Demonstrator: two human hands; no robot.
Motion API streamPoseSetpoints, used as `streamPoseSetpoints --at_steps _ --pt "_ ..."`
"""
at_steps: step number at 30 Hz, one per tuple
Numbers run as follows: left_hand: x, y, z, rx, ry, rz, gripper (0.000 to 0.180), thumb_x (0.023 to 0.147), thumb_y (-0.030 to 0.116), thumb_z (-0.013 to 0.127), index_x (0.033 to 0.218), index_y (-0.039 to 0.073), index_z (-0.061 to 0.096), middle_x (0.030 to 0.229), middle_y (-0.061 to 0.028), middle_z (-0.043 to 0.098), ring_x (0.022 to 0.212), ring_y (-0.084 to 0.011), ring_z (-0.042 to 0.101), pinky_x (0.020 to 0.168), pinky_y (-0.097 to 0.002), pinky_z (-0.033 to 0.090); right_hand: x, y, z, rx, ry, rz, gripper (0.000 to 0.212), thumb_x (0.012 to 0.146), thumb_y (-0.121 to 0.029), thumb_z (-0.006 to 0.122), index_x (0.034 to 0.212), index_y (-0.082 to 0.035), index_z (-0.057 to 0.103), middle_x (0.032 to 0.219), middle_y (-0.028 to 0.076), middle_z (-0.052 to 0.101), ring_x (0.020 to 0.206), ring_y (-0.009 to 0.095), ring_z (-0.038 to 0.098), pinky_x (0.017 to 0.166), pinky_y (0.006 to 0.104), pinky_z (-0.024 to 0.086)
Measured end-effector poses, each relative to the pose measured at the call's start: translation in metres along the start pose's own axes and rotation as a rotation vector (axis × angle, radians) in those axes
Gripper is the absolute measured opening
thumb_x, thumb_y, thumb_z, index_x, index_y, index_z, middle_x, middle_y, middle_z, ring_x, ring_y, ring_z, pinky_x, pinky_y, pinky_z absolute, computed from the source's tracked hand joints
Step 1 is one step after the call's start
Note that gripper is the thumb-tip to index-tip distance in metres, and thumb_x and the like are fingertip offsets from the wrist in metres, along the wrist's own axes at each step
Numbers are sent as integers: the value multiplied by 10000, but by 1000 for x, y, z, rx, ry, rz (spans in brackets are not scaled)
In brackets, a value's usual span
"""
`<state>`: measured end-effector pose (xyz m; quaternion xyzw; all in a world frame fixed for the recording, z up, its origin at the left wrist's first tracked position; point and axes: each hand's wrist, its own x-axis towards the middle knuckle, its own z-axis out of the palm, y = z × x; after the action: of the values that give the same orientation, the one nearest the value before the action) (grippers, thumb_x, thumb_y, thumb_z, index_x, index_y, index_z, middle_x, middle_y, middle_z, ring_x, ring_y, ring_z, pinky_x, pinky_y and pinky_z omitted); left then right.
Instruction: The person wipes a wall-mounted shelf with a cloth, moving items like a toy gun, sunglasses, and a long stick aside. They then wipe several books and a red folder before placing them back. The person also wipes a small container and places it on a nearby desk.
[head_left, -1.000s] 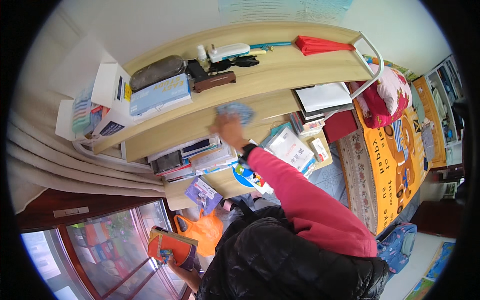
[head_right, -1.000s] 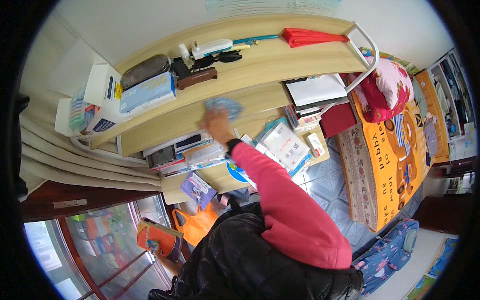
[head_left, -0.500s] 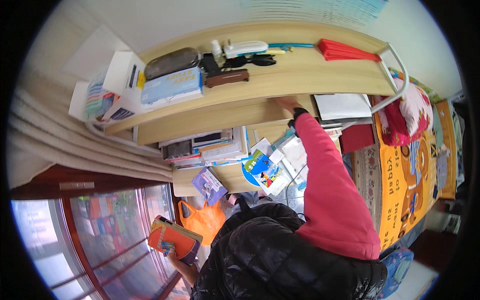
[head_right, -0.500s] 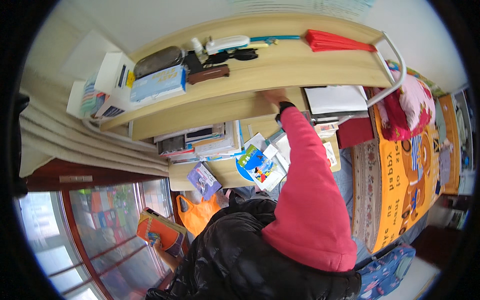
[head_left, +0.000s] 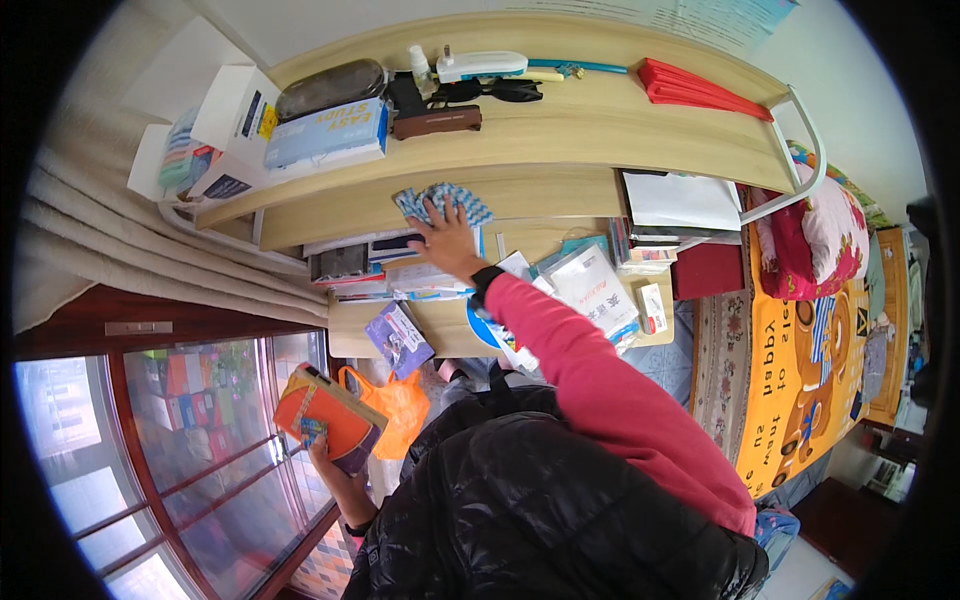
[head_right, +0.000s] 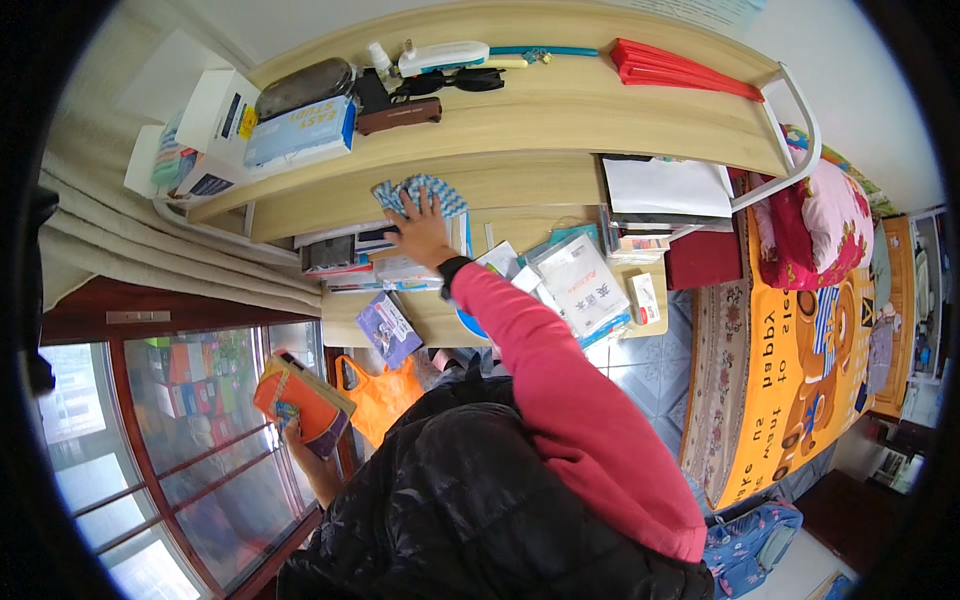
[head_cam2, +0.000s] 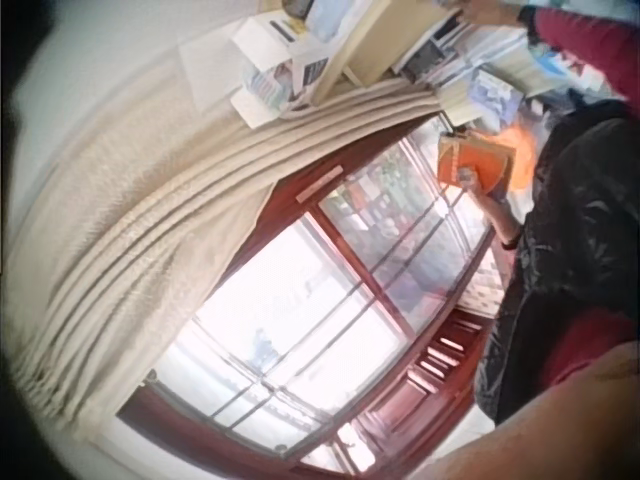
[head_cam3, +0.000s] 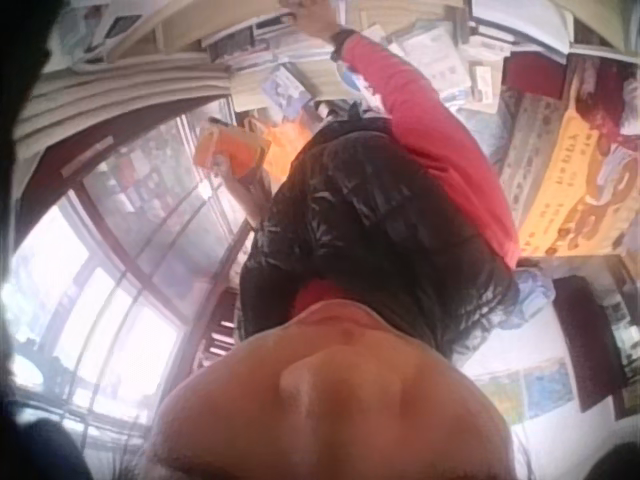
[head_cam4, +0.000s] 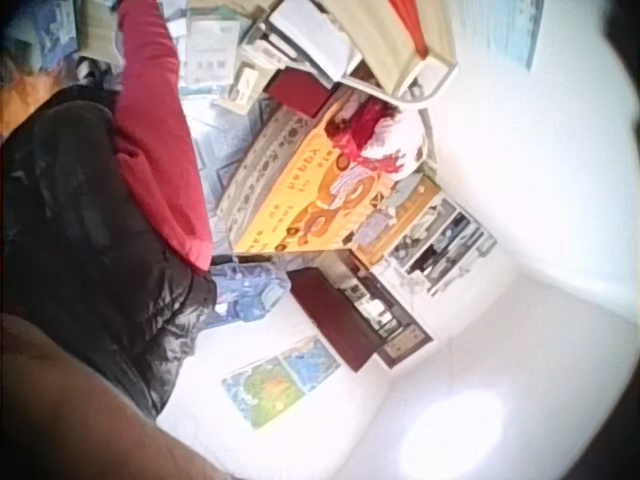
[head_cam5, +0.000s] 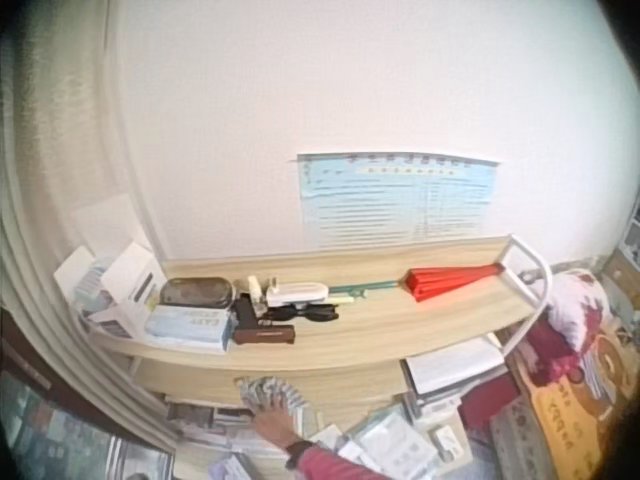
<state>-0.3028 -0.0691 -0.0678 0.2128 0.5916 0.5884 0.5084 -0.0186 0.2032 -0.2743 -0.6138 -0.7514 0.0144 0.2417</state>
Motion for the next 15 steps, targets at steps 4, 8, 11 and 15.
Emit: streamPoseSetpoints --at_steps 4,8,11,15 --pt "-8 -9 1 -145 -20 -35 427 872 279 541 1210 31 457 1151 -110 550 1058 -218 585 909 -349 501 -24 97 -45 -211 83 -211 417 865 -352 543 1240 -174 585 1214 145 583 1206 337 475 1026 534 318" --pt "-27 -23 -31 -122 180 -77 443 858 275 560 1216 33 461 1128 -97 550 1029 -216 584 933 -357 485 -45 207 -109 -473 104 183 395 928 -374 473 1222 -130 572 976 161 631 1013 371 564 902 538 403" --pt "-38 -31 -55 -24 328 -63 406 889 213 540 1246 48 437 1189 -109 513 1080 -210 549 946 -354 475 -61 214 -111 -407 122 612 457 925 -445 474 1251 -136 559 1001 180 629 1039 433 549 919 550 399" --pt "-48 -29 -71 -352 271 -97 367 933 166 493 1275 58 415 1267 -126 474 1141 -204 514 953 -355 474 -64 136 -63 -411 161 466 600 885 -546 484 1318 -132 522 1210 225 545 1240 519 371 1002 637 268"
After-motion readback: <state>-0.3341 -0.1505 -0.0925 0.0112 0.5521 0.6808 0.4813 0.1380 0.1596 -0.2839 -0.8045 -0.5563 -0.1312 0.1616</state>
